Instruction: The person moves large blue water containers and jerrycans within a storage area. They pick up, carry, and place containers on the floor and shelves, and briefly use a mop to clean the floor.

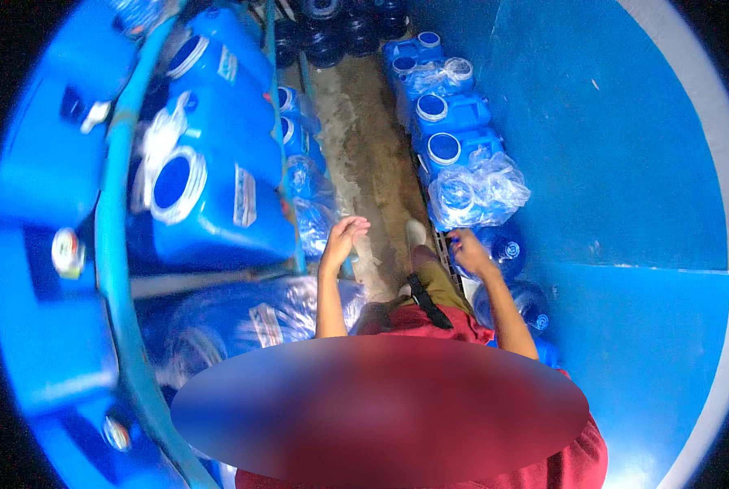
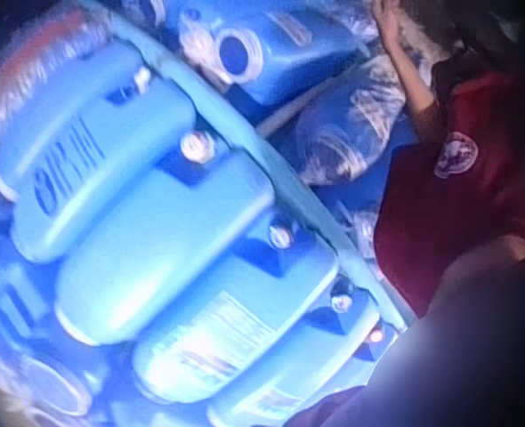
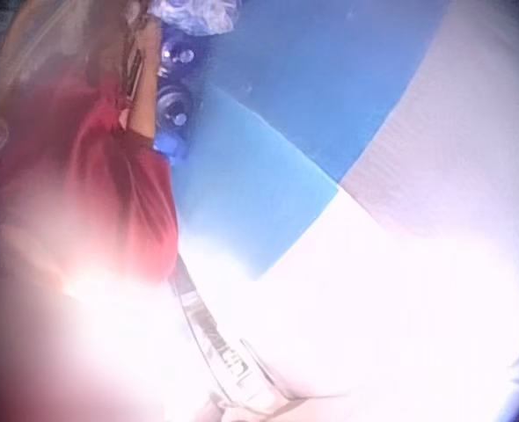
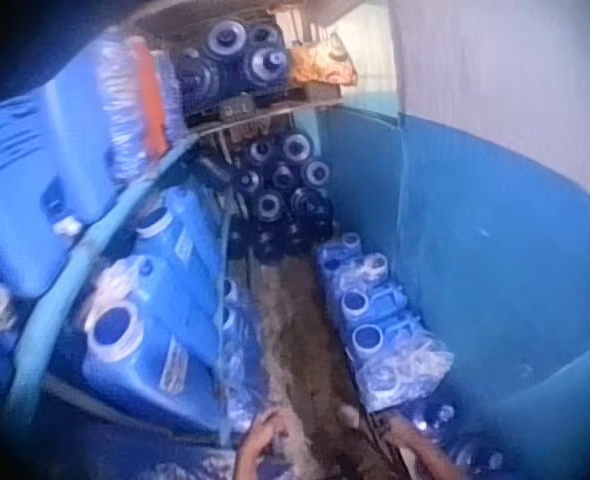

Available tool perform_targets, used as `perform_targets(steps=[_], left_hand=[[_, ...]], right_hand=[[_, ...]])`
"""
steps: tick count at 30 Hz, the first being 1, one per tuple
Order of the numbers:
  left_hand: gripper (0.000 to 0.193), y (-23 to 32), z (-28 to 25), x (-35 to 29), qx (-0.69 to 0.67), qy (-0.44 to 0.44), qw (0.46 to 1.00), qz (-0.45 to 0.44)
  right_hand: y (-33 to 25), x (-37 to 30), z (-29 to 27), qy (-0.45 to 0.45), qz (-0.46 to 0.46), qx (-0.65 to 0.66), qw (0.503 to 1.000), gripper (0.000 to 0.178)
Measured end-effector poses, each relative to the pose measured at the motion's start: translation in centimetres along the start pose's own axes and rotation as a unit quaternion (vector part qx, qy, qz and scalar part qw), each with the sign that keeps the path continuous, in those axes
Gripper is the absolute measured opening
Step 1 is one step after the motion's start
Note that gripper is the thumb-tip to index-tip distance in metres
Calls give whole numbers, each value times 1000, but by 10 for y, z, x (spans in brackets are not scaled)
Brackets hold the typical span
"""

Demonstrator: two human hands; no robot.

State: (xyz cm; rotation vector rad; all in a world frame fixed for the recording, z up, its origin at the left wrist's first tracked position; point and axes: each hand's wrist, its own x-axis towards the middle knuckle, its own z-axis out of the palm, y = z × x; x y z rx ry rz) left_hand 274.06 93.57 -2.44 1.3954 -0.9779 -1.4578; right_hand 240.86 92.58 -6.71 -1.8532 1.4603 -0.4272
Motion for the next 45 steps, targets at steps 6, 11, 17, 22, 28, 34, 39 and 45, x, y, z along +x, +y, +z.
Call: perform_targets(steps=[6,11,17,22,28,34,39,45], left_hand=[[22,17,55,156,62,-185,980,-29],[18,-15,121,279,140,-346,926,-52],[27,-82,209,398,297,-266,910,115],[62,-127,286,462,359,-245,893,117],[45,-116,248,475,436,-412,796,-84],[42,-50,128,438,474,-428,770,-8],[39,7,80,439,435,-467,769,49],[42,28,40,462,491,-553,672,-35]], right_hand=[[86,124,-43,-47,183,-138,972,37],[148,197,-33,-109,224,-278,928,44],[183,211,-1,-251,204,-405,855,34],[224,212,20,-263,273,-392,838,42],[199,216,12,-283,196,-363,865,11],[120,230,-20,-313,211,-296,878,11],[78,228,-51,-329,219,-343,852,10],[9,207,-150,-243,216,-360,874,14]])
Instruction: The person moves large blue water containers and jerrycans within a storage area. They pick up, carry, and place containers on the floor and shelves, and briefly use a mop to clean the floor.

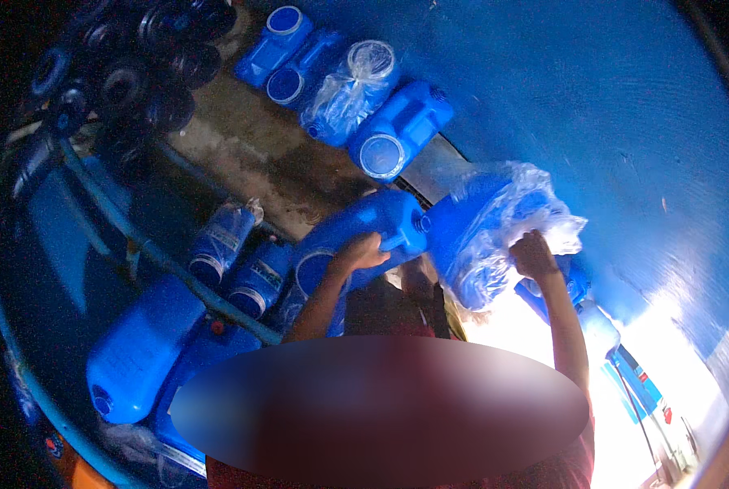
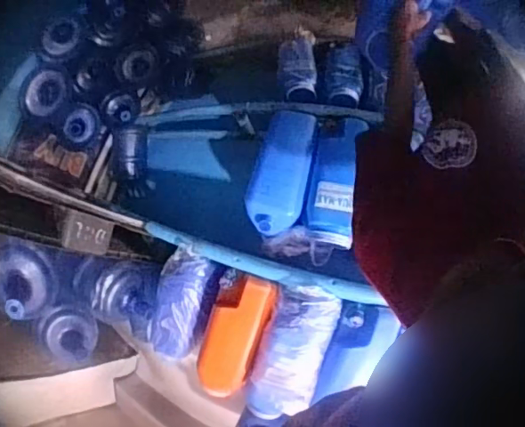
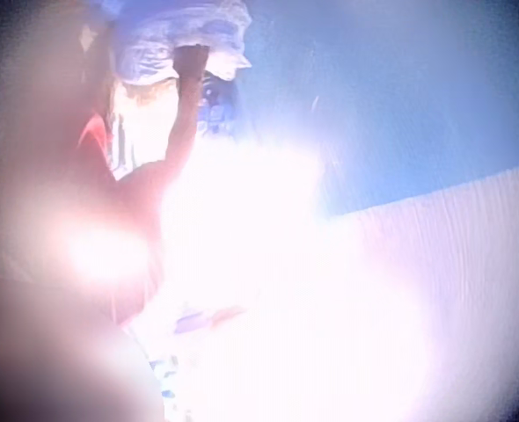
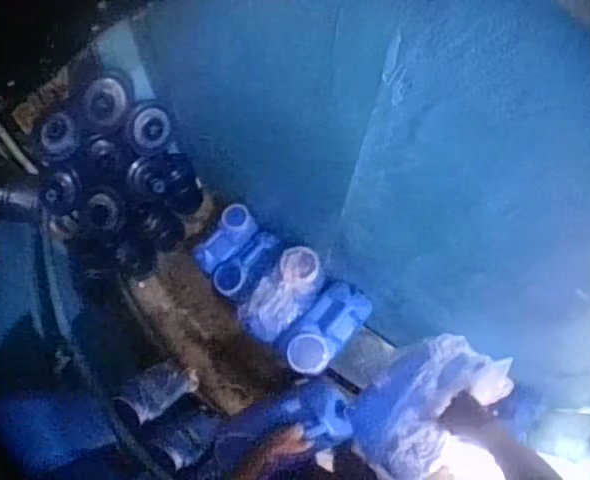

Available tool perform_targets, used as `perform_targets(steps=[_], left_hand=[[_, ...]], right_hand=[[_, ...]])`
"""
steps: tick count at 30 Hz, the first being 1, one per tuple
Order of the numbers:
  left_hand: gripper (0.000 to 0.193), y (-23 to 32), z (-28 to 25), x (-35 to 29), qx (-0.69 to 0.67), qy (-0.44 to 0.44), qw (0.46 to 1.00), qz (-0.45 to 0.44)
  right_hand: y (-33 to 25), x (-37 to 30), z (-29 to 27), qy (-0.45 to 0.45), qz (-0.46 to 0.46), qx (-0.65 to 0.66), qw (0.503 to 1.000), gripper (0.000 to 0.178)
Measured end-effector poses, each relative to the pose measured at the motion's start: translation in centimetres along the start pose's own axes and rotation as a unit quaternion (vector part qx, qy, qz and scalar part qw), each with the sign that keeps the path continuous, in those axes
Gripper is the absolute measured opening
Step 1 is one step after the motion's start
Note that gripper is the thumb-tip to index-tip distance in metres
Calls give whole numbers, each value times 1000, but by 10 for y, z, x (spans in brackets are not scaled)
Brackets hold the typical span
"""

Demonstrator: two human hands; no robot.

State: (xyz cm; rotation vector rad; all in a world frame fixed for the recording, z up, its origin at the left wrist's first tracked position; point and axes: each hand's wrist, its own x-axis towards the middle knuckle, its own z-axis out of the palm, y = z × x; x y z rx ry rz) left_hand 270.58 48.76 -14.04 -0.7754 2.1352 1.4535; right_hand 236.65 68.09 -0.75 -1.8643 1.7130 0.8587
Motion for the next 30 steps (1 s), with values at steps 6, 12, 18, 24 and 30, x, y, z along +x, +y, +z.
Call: perform_targets(steps=[6,12,18,24,30], left_hand=[[35,-8,5,-12,149,-90,985,5],[33,10,12,-32,184,33,979,86],[24,60,-23,-56,272,-133,950,76],[27,137,-52,-112,428,-124,892,82],[20,256,-67,-184,520,-68,837,155]], right_hand=[[-19,-108,-105,68,186,205,958,10],[-66,-204,-135,67,338,351,871,27],[-106,-248,-76,319,503,459,659,49],[-109,-266,-37,300,422,653,552,38],[-110,-311,-13,319,311,735,511,31]])
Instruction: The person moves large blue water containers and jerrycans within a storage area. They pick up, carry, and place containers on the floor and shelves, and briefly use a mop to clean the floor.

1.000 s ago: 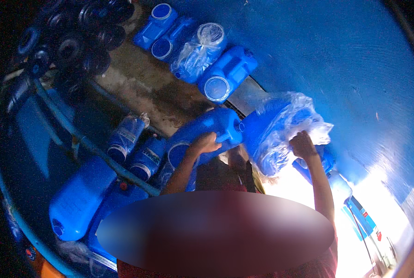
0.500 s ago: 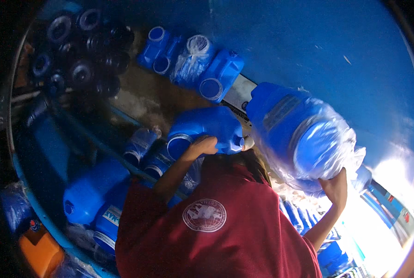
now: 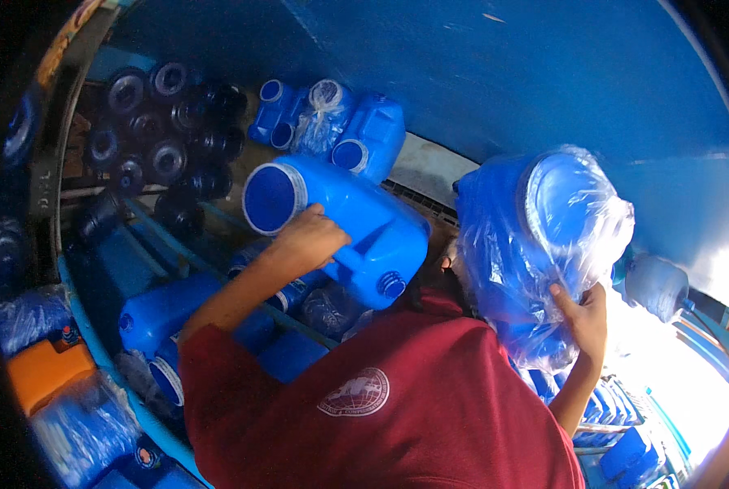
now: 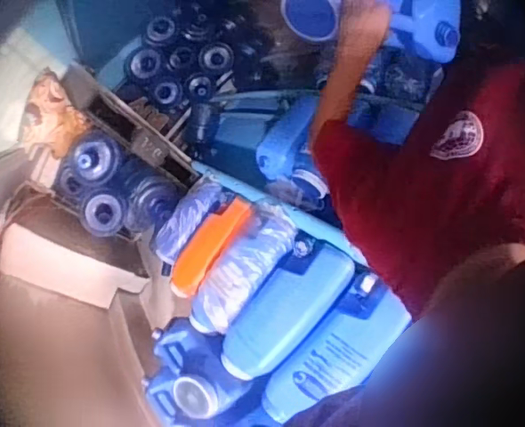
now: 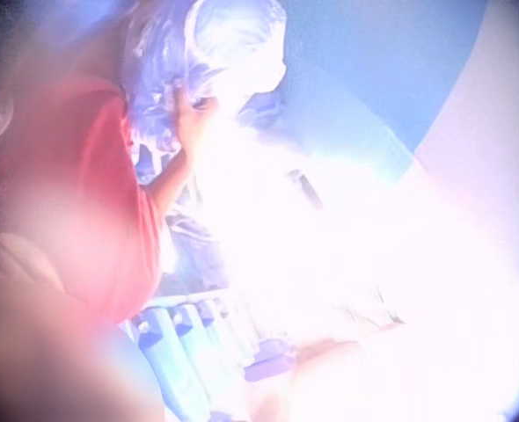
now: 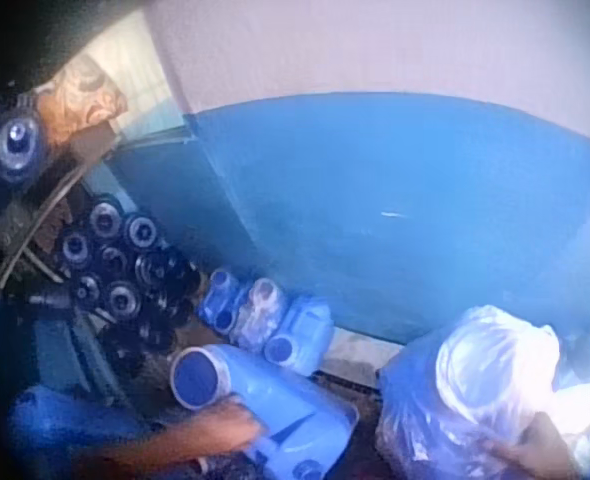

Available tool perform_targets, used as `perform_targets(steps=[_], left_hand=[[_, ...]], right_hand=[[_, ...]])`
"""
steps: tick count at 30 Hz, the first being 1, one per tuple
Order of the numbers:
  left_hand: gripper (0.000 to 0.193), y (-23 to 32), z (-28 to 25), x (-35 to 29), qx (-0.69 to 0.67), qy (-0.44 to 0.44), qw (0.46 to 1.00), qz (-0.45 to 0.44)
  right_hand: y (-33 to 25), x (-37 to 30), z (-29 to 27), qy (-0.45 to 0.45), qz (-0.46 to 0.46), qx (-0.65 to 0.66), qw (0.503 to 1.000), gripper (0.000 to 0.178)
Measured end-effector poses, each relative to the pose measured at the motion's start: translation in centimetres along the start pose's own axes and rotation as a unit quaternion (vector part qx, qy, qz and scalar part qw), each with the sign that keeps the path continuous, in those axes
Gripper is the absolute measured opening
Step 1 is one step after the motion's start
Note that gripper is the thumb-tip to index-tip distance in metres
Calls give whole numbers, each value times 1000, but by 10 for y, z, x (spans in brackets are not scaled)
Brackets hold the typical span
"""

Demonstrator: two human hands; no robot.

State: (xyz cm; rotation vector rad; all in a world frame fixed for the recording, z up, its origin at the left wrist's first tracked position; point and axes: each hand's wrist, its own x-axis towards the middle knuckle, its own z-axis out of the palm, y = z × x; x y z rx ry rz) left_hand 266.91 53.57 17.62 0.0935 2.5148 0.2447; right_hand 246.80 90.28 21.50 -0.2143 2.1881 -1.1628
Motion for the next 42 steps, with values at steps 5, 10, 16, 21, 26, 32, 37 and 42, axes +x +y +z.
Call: perform_targets(steps=[5,10,16,21,26,32,37,42], left_hand=[[19,23,-85,-23,179,165,963,112],[11,25,-115,-20,236,407,863,182],[47,52,-144,67,159,782,541,264],[68,68,-144,125,25,618,711,335],[58,57,-171,174,-26,531,723,440],[51,84,-214,217,-134,460,686,547],[50,145,-226,246,-187,396,645,626],[50,252,-217,271,-161,323,638,680]], right_hand=[[11,-17,-31,46,-28,70,996,30],[12,-28,-30,63,-50,86,993,35],[5,-46,-51,87,-12,102,991,36],[-10,-71,-58,147,0,170,974,38],[-31,-86,-33,283,9,210,936,40],[-38,-91,-17,473,57,224,850,43],[-4,-120,-11,575,86,293,759,39],[56,-138,-41,608,30,319,727,41]])
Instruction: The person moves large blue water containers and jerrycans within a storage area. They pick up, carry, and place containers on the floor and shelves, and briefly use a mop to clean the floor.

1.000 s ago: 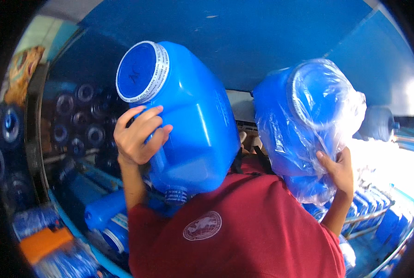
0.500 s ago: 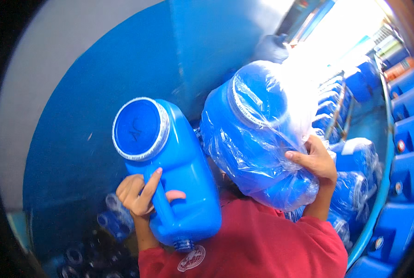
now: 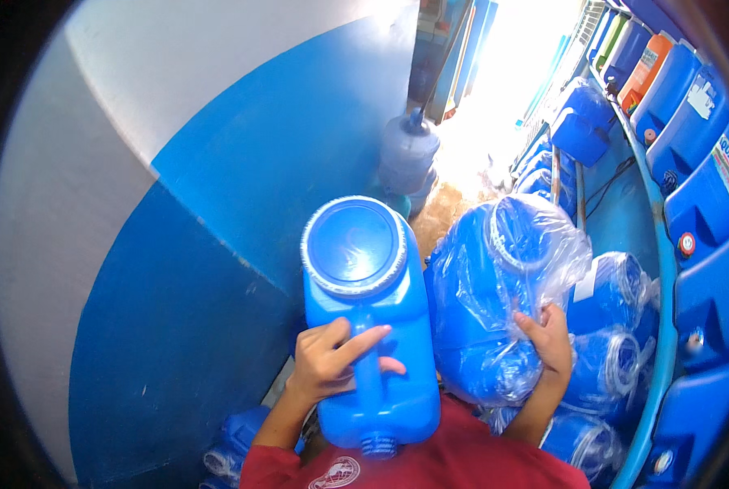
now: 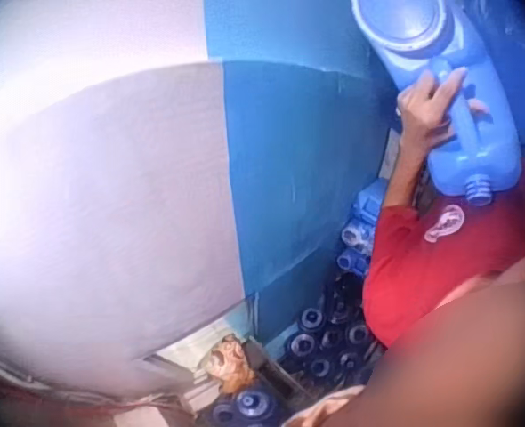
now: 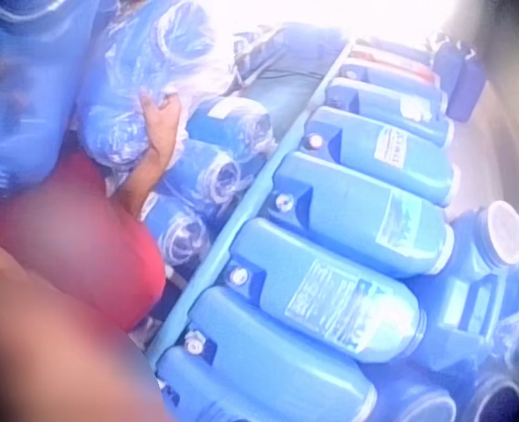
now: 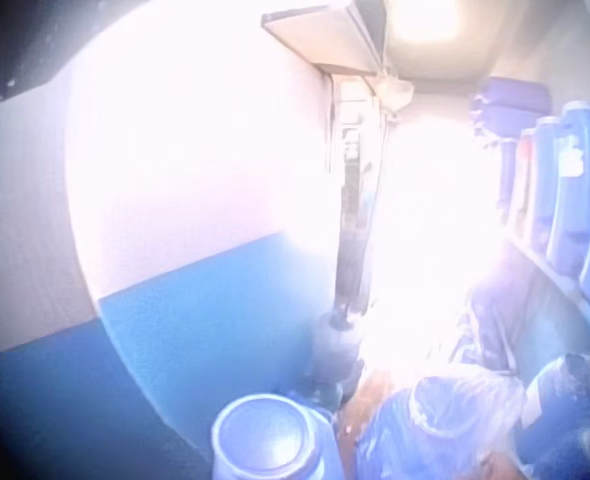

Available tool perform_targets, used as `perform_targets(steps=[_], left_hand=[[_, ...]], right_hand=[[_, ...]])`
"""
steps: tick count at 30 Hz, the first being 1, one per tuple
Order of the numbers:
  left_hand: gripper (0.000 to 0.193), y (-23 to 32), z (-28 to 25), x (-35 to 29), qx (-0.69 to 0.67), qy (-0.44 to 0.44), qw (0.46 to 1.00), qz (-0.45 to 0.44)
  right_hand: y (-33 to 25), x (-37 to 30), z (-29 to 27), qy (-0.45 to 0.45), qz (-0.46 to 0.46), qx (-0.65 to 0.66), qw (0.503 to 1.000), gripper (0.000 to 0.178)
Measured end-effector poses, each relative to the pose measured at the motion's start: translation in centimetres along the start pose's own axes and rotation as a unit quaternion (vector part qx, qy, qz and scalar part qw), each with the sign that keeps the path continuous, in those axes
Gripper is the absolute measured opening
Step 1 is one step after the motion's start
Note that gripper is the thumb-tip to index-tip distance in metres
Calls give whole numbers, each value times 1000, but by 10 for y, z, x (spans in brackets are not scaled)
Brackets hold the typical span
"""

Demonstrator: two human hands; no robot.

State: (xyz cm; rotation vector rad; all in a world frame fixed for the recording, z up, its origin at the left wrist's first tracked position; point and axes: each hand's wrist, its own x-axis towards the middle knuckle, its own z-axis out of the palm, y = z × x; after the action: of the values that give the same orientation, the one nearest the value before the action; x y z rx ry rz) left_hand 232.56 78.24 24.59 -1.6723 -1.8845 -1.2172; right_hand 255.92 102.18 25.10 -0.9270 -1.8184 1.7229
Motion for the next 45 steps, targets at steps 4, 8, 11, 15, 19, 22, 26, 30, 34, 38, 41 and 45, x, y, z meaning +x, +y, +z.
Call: perform_targets(steps=[4,8,11,15,19,22,26,30,34,38,41,45], left_hand=[[54,-28,69,60,80,-51,995,43],[57,-49,131,102,-12,-83,996,-32],[56,-59,175,125,-185,-149,963,-128],[60,-68,215,152,-542,-226,769,-252],[49,-86,244,183,-739,-195,549,-339],[26,-106,270,199,-684,-160,538,-465],[27,-133,296,207,-642,-210,535,-507],[24,-156,313,214,-648,-219,516,-516],[22,-169,333,232,-625,-231,542,-512],[20,-184,363,250,-625,-238,547,-504],[21,-201,387,265,-620,-234,552,-506],[20,-226,428,295,-611,-246,549,-515]], right_hand=[[17,59,-34,22,-7,26,999,37],[29,106,-59,21,-33,6,999,32],[34,132,-67,12,-32,26,999,31],[34,161,-77,45,-6,-22,999,27],[29,194,-93,107,34,-83,990,24],[29,215,-101,124,34,-130,983,24],[21,262,-114,124,58,-180,974,28],[10,289,-113,158,55,-205,964,31],[2,325,-114,162,36,-207,964,33],[12,364,-120,178,60,-233,954,34],[27,390,-128,183,44,-274,943,35],[44,432,-153,178,43,-238,954,35]])
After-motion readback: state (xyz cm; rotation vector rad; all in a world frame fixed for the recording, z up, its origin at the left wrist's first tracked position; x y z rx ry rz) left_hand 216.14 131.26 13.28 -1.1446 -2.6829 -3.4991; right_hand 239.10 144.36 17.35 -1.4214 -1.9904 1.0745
